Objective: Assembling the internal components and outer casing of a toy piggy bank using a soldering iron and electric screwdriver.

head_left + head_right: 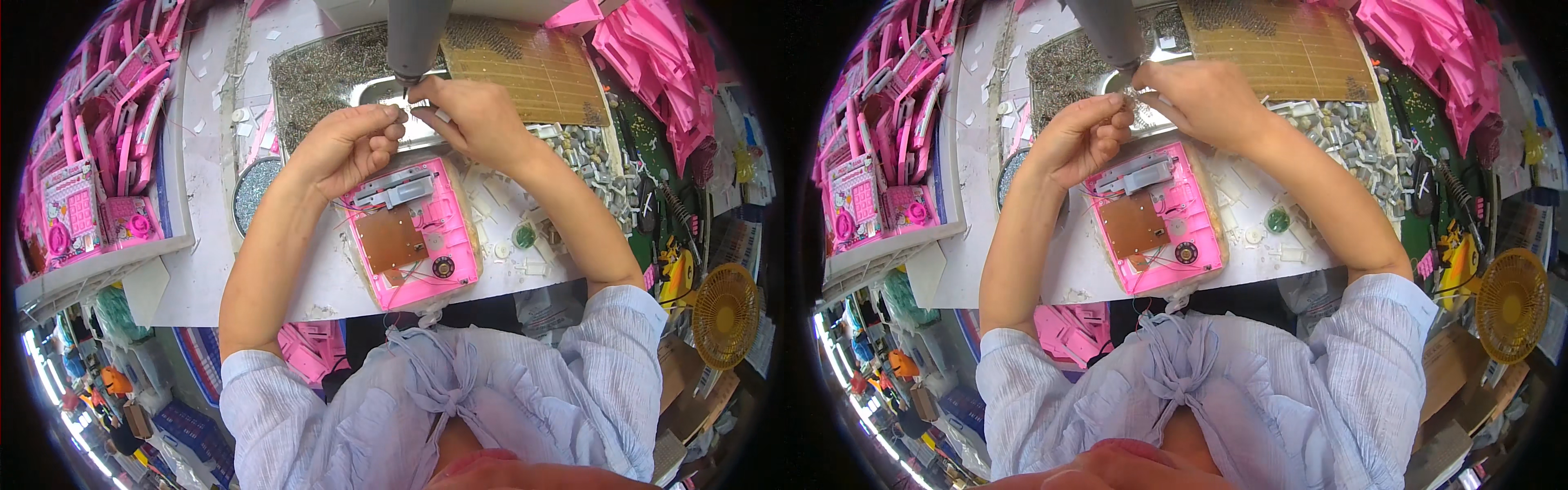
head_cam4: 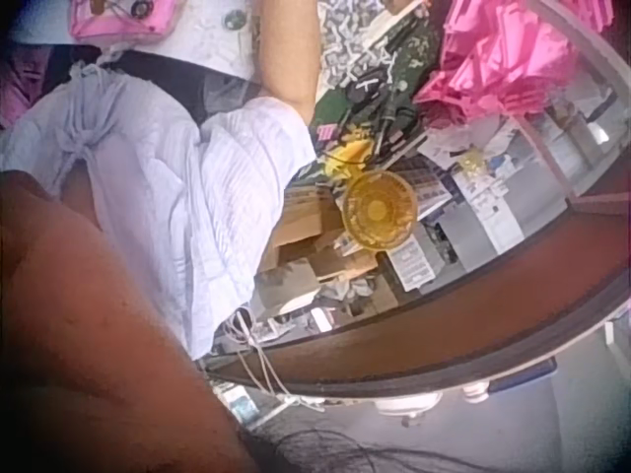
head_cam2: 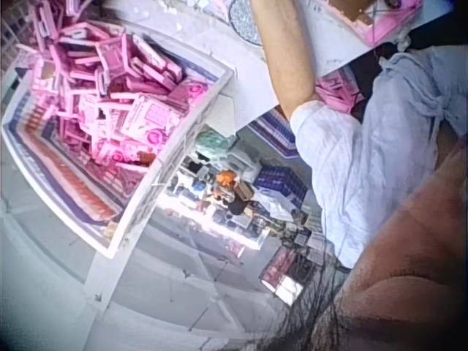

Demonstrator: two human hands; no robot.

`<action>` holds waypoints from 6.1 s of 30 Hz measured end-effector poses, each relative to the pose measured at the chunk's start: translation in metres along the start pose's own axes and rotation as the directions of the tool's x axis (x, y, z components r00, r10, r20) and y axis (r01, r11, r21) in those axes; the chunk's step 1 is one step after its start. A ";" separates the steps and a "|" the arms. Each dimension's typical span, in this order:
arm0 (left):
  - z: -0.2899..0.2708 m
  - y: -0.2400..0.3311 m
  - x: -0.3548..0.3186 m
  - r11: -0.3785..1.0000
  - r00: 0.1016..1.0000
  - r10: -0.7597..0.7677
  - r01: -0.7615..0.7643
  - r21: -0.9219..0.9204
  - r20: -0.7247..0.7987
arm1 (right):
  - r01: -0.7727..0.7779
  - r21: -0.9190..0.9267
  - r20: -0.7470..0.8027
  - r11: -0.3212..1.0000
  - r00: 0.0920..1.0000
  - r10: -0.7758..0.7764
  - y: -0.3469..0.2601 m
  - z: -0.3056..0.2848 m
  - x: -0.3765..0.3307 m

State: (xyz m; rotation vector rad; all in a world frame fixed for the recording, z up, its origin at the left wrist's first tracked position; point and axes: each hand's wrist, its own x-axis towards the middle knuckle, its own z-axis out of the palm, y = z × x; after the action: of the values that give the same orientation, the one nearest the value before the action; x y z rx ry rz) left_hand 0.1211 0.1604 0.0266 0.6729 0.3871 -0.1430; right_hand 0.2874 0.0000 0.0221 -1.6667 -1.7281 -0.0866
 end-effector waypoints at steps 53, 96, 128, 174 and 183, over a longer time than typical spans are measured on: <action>0.034 -0.033 -0.007 0.278 0.788 0.575 -0.439 0.855 0.218 | -0.537 0.227 0.459 0.813 0.795 0.397 -0.011 -0.015 0.007; 0.026 -0.019 -0.004 0.901 0.901 0.418 -0.395 0.178 -0.116 | -0.159 0.015 0.034 0.987 0.987 0.158 -0.010 -0.011 0.004; 0.036 -0.037 -0.036 0.150 0.710 0.704 -0.125 0.981 -0.017 | -0.269 0.002 0.077 0.963 0.960 0.268 -0.022 -0.031 0.002; 0.066 -0.122 -0.033 -0.307 0.804 0.571 0.019 0.952 0.168 | -0.484 0.517 0.164 0.706 0.865 0.473 -0.089 -0.066 -0.163; 0.031 -0.152 -0.074 0.332 0.674 0.735 -0.267 0.905 -0.070 | -0.077 -0.001 0.162 0.997 0.984 0.076 -0.079 -0.043 -0.115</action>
State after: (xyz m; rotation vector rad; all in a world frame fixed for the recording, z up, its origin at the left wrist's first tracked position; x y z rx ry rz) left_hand 0.0239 0.0233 -0.0098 1.8464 0.5536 0.5520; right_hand 0.2250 -0.1315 0.0261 -1.7761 -1.7784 0.0915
